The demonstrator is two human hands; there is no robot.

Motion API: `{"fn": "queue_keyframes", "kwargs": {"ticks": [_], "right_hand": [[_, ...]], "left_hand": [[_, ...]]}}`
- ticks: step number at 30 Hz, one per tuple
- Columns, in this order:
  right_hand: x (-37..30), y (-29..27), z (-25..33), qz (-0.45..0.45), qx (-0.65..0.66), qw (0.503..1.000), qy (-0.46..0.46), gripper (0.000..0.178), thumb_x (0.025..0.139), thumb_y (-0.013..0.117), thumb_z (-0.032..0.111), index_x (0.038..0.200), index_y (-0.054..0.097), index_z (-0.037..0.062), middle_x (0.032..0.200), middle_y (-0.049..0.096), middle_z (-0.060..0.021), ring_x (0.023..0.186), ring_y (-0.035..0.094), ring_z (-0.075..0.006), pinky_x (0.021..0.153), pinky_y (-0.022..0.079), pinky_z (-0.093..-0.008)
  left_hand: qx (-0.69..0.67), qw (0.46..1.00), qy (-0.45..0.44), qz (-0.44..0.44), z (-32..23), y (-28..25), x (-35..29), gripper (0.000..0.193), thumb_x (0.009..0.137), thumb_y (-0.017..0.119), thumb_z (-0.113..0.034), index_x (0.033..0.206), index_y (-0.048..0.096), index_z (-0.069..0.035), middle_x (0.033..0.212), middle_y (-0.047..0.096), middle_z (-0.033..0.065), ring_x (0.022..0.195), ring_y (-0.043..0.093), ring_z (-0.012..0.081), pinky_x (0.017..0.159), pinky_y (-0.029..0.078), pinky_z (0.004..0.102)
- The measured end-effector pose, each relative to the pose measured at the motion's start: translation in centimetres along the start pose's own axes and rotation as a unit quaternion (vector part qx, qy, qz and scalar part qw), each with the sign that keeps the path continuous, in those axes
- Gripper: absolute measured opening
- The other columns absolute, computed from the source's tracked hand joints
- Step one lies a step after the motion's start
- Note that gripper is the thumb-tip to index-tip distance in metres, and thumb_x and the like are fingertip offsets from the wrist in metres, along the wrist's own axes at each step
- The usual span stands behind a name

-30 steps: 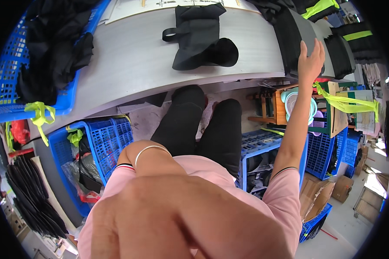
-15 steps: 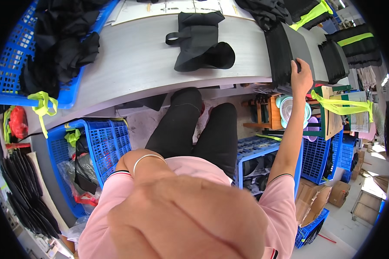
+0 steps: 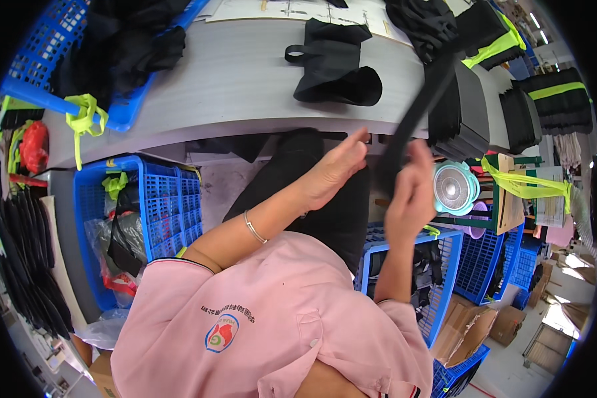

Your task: The recorder is inspecting and sorting black fabric components on a workbench in a manufacturing setting.

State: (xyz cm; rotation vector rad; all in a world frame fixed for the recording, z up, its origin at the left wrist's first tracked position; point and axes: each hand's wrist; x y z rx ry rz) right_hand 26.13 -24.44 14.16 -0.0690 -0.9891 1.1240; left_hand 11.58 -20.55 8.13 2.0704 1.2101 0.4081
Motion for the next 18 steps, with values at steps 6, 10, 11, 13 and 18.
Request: {"fn": "queue_keyframes", "kwargs": {"ticks": [6,10,11,13,18], "right_hand": [[-6.9,1.4,2.8,0.180,0.322,0.908,0.200,0.019,0.105,0.047,0.014,0.102,0.055,-0.0030,0.139,0.056,-0.0213,0.118,0.061,-0.0249,0.099,0.046,-0.0325],[-7.3,0.5,2.4,0.166,0.338,0.884,0.277,0.019,0.102,0.054,0.015,0.095,0.059,-0.0020,0.131,0.059,-0.0174,0.093,0.060,-0.0181,0.086,0.048,-0.0294],[-7.4,0.6,2.5,0.164,0.338,0.883,0.280,0.019,0.102,0.054,0.015,0.095,0.059,-0.0020,0.131,0.059,-0.0174,0.093,0.060,-0.0181,0.086,0.048,-0.0294],[-7.5,0.9,2.7,0.109,0.064,0.980,0.154,0.014,0.096,0.062,0.011,0.090,0.062,-0.0018,0.127,0.058,-0.0166,0.097,0.061,-0.0223,0.087,0.048,-0.0319],[-7.5,1.7,2.2,0.091,0.051,0.984,0.142,0.009,0.092,0.064,0.007,0.093,0.062,-0.0017,0.130,0.055,-0.0193,0.102,0.059,-0.0260,0.090,0.047,-0.0364]], "left_hand": [[-0.050,0.996,-0.033,0.073,-0.5,-3.7,-0.7,0.104,0.075,0.069,-0.075,0.149,0.039,-0.008,0.137,0.054,0.0118,0.125,0.054,0.0237,0.105,0.045,0.0409],[-0.150,0.984,-0.020,0.091,-2.1,-3.0,-1.8,0.082,0.082,0.075,-0.050,0.143,0.044,-0.003,0.140,0.054,0.0165,0.129,0.054,0.0318,0.109,0.044,0.0462],[-0.152,0.985,-0.025,0.078,-2.5,-3.1,-1.8,0.076,0.084,0.076,-0.039,0.142,0.044,-0.002,0.140,0.053,0.0188,0.129,0.054,0.0344,0.109,0.045,0.0480],[-0.169,0.985,-0.010,0.043,-3.0,-3.2,-2.1,0.061,0.085,0.074,-0.021,0.136,0.049,0.000,0.129,0.061,0.0191,0.116,0.064,0.0326,0.101,0.052,0.0471],[-0.175,0.979,-0.065,-0.077,-2.9,-3.3,-2.2,0.035,0.083,0.076,-0.010,0.114,0.062,-0.001,0.107,0.069,0.0143,0.096,0.071,0.0284,0.092,0.057,0.0443]]}}
Point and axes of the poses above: each hand's wrist, its own x-axis towards the middle knuckle, its own y-axis out of the palm, z = x × y
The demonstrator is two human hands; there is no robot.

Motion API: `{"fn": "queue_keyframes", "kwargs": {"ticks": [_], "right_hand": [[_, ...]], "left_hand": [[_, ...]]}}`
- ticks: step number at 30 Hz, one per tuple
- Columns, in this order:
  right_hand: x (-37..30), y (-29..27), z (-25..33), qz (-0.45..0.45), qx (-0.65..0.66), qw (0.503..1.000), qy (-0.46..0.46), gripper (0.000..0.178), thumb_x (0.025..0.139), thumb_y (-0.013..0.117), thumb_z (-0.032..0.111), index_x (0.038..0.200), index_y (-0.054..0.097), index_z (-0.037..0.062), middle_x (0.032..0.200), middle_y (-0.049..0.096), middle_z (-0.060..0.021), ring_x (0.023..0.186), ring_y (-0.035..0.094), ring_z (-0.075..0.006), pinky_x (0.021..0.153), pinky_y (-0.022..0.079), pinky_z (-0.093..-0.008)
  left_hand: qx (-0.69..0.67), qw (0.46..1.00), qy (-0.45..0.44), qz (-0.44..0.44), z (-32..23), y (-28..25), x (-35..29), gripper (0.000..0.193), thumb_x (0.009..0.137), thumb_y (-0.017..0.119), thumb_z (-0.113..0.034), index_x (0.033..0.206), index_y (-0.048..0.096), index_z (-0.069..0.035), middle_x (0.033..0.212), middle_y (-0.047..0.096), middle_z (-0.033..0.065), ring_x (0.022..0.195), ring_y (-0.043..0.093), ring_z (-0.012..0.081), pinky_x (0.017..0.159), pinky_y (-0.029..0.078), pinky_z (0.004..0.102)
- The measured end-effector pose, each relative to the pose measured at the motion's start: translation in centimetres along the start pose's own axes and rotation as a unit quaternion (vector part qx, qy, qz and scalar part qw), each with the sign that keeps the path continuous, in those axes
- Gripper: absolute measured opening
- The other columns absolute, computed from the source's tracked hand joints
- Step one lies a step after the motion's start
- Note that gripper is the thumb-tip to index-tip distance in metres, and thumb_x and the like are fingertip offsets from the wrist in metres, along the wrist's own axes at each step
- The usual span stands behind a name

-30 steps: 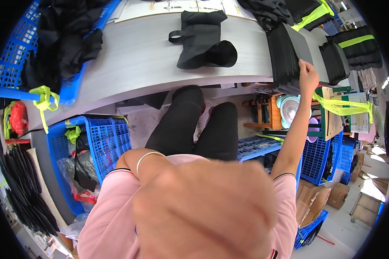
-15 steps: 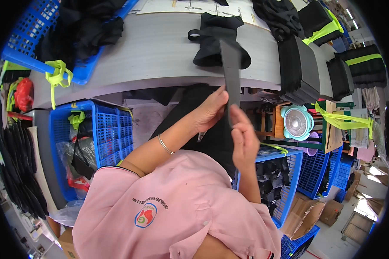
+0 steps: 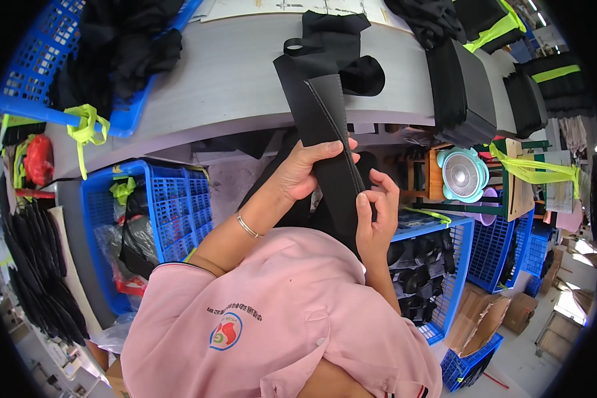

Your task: The recorder is inspecting and sorting black fabric components on a workbench in a manufacturing setting.

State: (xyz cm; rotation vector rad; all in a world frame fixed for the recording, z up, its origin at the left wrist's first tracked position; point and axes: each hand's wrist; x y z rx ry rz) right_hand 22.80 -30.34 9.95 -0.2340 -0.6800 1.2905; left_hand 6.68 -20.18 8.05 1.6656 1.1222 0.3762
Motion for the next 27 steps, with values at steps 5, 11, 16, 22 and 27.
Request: {"fn": "queue_keyframes", "kwargs": {"ticks": [5,11,16,22,27], "right_hand": [[-0.5,1.2,-1.0,0.040,0.156,0.978,0.132,0.050,0.092,0.068,0.018,0.133,0.045,-0.0001,0.122,0.061,-0.0186,0.099,0.063,-0.0225,0.089,0.049,-0.0322],[-0.4,1.1,-3.4,0.042,0.227,0.943,0.240,0.034,0.098,0.062,0.017,0.127,0.059,-0.0008,0.110,0.067,-0.0046,0.098,0.059,-0.0114,0.088,0.047,-0.0266],[1.2,0.3,-4.2,0.039,0.222,0.948,0.224,0.033,0.100,0.060,0.018,0.125,0.059,-0.0023,0.112,0.064,-0.0032,0.100,0.057,-0.0102,0.091,0.045,-0.0254],[4.1,0.9,-4.9,0.118,0.150,0.961,0.203,0.040,0.098,0.060,0.017,0.133,0.055,-0.0007,0.119,0.066,-0.0087,0.107,0.059,-0.0147,0.096,0.045,-0.0272],[4.9,0.0,-4.0,0.142,0.042,0.971,0.188,0.051,0.095,0.061,0.017,0.143,0.049,0.0051,0.117,0.068,-0.0208,0.105,0.068,-0.0258,0.093,0.049,-0.0320]], "left_hand": [[0.094,0.996,0.008,-0.008,-0.1,0.7,0.7,0.029,0.081,0.076,-0.007,0.108,0.066,0.001,0.106,0.069,0.0134,0.094,0.070,0.0254,0.086,0.058,0.0398],[0.311,0.930,0.195,-0.030,3.1,1.1,1.6,0.046,0.084,0.078,-0.019,0.122,0.063,0.001,0.142,0.049,0.0170,0.125,0.051,0.0236,0.102,0.044,0.0360],[0.626,0.620,0.400,-0.253,0.2,-1.7,4.9,0.032,0.093,0.066,-0.022,0.122,0.068,-0.007,0.150,0.037,0.0221,0.134,0.037,0.0387,0.111,0.032,0.0446],[0.653,0.571,0.416,-0.274,-3.6,-5.9,11.3,0.024,0.089,0.066,-0.007,0.113,0.070,-0.005,0.136,0.052,0.0188,0.124,0.048,0.0380,0.104,0.040,0.0421],[0.648,0.587,0.447,-0.189,-4.3,-4.0,11.5,0.049,0.075,0.053,0.015,0.120,0.063,-0.001,0.133,0.054,0.0180,0.117,0.055,0.0378,0.098,0.047,0.0409]]}}
Point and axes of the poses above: each hand's wrist, its own x-axis towards the middle knuckle, its own y-axis out of the palm, z = x × y
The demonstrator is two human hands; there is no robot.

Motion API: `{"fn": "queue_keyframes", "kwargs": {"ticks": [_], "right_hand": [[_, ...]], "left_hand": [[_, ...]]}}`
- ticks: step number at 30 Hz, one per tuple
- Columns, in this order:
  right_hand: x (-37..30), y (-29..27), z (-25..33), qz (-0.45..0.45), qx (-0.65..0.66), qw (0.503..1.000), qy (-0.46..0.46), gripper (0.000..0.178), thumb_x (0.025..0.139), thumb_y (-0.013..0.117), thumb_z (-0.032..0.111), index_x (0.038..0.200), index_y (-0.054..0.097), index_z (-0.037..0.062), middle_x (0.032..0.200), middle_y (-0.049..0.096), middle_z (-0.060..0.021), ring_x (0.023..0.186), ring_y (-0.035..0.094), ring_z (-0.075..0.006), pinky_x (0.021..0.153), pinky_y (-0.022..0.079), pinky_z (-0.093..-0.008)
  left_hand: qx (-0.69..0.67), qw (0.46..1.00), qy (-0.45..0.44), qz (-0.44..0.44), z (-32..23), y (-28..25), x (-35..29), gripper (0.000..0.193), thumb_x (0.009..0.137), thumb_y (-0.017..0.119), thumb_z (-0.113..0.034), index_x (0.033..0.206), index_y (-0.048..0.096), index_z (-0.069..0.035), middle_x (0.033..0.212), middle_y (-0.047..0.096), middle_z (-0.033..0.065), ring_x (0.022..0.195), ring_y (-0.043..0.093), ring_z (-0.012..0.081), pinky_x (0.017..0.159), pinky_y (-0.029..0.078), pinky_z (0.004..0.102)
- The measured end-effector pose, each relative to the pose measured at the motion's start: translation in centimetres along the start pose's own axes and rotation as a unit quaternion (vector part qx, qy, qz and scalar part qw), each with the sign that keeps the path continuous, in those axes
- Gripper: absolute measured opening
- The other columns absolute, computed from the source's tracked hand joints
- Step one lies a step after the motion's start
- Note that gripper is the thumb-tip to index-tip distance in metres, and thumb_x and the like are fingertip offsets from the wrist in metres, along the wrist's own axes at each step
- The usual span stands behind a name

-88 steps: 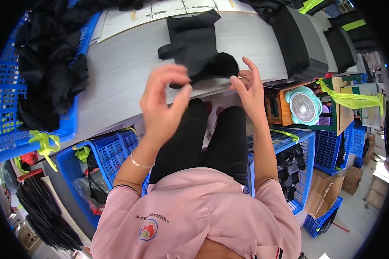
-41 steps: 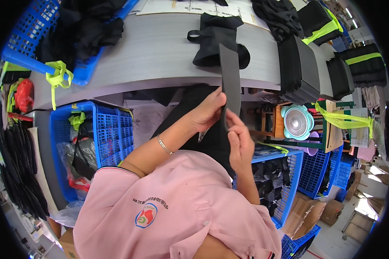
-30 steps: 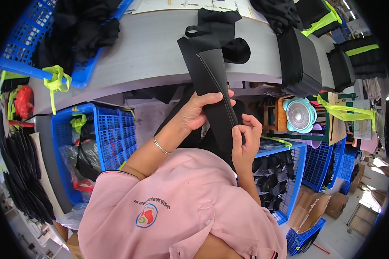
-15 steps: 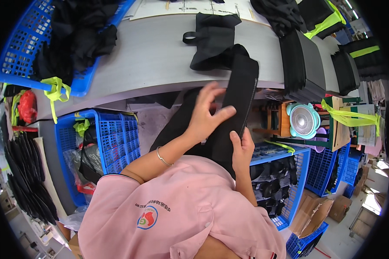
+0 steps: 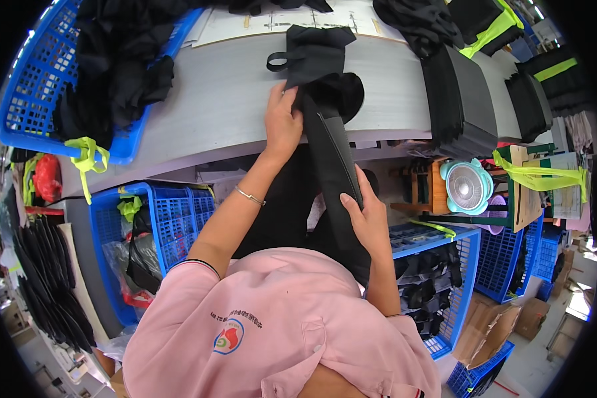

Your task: The recorder is inspecting and sorting black fabric components on a workbench in a manufacturing setting.

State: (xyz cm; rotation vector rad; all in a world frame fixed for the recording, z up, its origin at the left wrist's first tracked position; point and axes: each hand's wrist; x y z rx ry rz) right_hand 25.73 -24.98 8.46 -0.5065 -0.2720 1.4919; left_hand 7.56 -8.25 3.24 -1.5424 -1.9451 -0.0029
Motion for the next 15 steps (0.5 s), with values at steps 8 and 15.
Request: {"fn": "queue_keyframes", "kwargs": {"ticks": [8,15], "right_hand": [[0.9,-0.3,0.6,-0.022,0.098,0.993,-0.066,0.050,0.095,0.060,0.013,0.143,0.052,0.0068,0.128,0.066,-0.0199,0.116,0.065,-0.0211,0.099,0.046,-0.0299],[1.9,1.7,3.3,-0.023,-0.128,0.988,-0.086,0.047,0.093,0.061,0.010,0.140,0.056,0.0115,0.100,0.070,-0.0211,0.076,0.068,-0.0373,0.070,0.053,-0.0359]], "left_hand": [[-0.022,0.991,0.010,0.133,-2.3,-3.8,1.7,0.057,0.068,0.047,0.018,0.122,0.060,0.003,0.151,0.044,0.0111,0.135,0.042,0.0370,0.110,0.039,0.0388],[0.007,0.950,0.193,0.246,-5.4,-4.5,-1.1,0.033,0.070,0.053,0.016,0.098,0.066,0.003,0.151,0.048,0.0098,0.145,0.035,0.0352,0.110,0.041,0.0398]]}}
Point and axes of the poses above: each hand's wrist, its own x-axis towards the middle knuckle, its own y-axis out of the palm, z = x × y
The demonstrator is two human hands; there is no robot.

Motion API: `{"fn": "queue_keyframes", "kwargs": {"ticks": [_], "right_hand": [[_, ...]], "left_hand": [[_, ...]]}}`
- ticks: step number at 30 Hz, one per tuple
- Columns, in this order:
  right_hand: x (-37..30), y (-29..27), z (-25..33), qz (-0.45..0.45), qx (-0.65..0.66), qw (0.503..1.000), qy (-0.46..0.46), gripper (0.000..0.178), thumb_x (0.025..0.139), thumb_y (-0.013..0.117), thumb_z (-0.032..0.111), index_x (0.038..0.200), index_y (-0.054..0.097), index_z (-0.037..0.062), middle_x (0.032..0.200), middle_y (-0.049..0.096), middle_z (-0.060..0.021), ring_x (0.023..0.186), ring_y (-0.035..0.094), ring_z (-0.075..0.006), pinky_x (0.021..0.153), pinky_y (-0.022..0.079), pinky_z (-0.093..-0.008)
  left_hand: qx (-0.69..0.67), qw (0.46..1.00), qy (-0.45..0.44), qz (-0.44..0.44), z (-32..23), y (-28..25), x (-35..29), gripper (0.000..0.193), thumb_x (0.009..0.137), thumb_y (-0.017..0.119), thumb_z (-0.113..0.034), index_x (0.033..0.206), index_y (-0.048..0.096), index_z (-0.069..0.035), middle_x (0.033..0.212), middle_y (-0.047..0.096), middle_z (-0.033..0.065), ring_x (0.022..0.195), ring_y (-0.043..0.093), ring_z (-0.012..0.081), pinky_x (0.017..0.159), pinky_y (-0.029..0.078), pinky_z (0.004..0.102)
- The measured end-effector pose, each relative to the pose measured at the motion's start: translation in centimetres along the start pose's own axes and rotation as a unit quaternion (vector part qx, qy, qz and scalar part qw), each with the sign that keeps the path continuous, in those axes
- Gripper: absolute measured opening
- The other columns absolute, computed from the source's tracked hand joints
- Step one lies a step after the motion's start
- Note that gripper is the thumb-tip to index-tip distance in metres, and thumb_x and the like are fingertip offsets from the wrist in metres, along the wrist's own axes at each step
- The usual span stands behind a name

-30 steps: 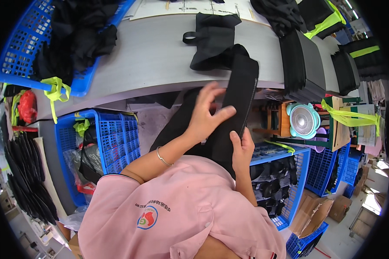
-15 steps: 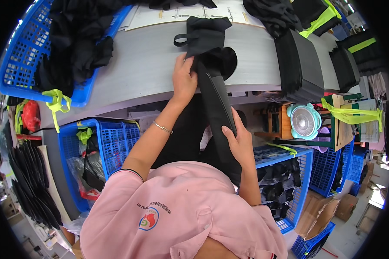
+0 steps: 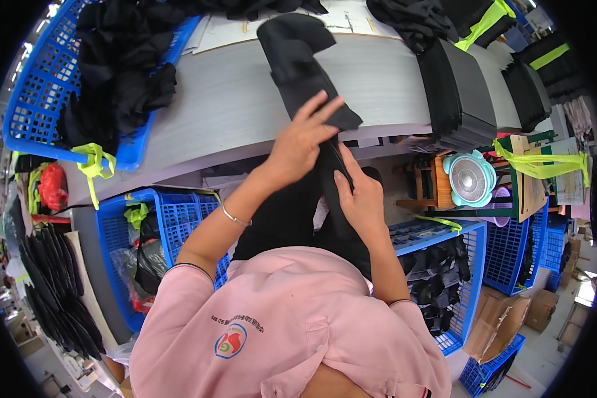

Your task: The recorder is inspecting and sorting black fabric components on a workbench in a manufacturing setting.

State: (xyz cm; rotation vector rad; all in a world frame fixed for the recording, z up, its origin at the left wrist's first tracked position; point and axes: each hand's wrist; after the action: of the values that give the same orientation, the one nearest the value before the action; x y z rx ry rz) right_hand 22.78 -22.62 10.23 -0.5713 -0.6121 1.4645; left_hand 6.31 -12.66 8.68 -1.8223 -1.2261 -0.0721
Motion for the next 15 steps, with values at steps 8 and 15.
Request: {"fn": "queue_keyframes", "kwargs": {"ticks": [8,15], "right_hand": [[-0.7,0.8,0.7,-0.004,-0.171,0.978,-0.120,0.043,0.091,0.062,0.008,0.134,0.059,0.0112,0.086,0.067,-0.0155,0.069,0.065,-0.0380,0.058,0.052,-0.0425],[0.6,6.0,-8.5,0.068,0.066,0.995,-0.030,0.024,0.091,0.065,0.019,0.110,0.062,0.0059,0.108,0.061,-0.0117,0.102,0.060,-0.0254,0.085,0.051,-0.0389]], "left_hand": [[-0.054,0.998,-0.013,-0.025,-0.9,-2.6,-0.2,0.029,0.071,0.055,0.016,0.090,0.069,-0.001,0.136,0.063,0.0060,0.139,0.046,0.0347,0.103,0.048,0.0361],[-0.043,0.977,0.069,0.197,-6.5,0.7,-3.1,0.034,0.072,0.063,0.008,0.096,0.074,-0.014,0.144,0.057,-0.0026,0.140,0.044,0.0272,0.079,0.059,0.0337]]}}
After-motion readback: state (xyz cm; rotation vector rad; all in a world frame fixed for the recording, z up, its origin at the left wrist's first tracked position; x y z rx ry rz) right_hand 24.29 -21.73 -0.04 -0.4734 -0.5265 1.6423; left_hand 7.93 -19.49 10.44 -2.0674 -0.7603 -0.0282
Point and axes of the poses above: each hand's wrist, its own x-axis towards the middle knuckle, its own y-axis out of the palm, z = x × y
